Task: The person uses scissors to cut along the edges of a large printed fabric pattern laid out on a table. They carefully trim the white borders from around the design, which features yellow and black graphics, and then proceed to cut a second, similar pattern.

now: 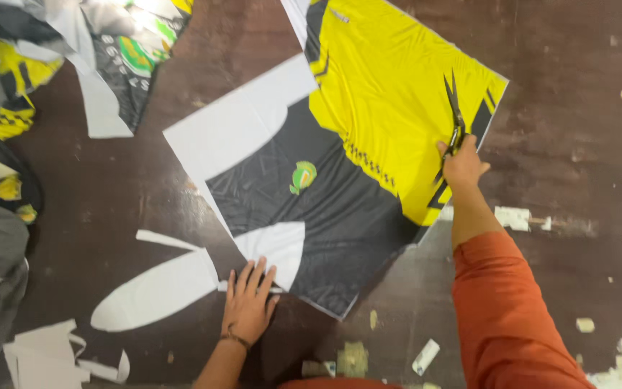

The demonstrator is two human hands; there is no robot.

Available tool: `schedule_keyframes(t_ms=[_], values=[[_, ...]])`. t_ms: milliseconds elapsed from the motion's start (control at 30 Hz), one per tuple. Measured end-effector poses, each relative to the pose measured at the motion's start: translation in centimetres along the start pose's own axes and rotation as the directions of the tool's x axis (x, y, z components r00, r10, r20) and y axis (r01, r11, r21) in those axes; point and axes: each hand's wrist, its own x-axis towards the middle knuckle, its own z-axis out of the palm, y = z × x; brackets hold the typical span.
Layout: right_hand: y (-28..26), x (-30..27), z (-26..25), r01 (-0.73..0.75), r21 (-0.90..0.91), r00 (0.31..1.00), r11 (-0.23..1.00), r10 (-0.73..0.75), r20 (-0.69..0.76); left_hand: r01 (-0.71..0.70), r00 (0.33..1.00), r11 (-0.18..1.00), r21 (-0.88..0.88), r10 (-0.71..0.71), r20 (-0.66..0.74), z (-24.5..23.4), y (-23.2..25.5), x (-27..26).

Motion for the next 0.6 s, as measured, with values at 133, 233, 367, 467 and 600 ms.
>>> schedule_keyframes(t_ms=[133,233,367,467,600], values=[[7.4,-1.0,-0.8,-0.157,-0.135,0.987,0.978,0.152,-0.049,-0.016,1.000,1.000,-0.002,0.016,0.018,-0.1,1.5,-0.6],[15.5,-1.8,-0.5,-0.324,-0.086,0.937,0.942,0.307,-0.169,-0.010,0.962,1.000,0.003,0.009,0.272,0.3,3.2,-2.2],[22.4,-7.0,2.7,-0.203,-0.104,0.882,0.974,0.136,-0.450,-0.063,0.991,0.998,0.022,0.060,0.123,1.4,3.2,-3.1],[21.9,-18.0,6.7,0.076,0.061,0.951,0.995,-0.054,-0.305,-0.044,0.983,0.998,0.045,0.035,0.182,2.5,2.0,-3.3],[13.9,-33.6,8.6,0.451,0.172,0.872,0.876,-0.474,0.125,-0.164,0.985,0.986,-0.026,0.165,0.058,6.3,-1.9,-2.1]])
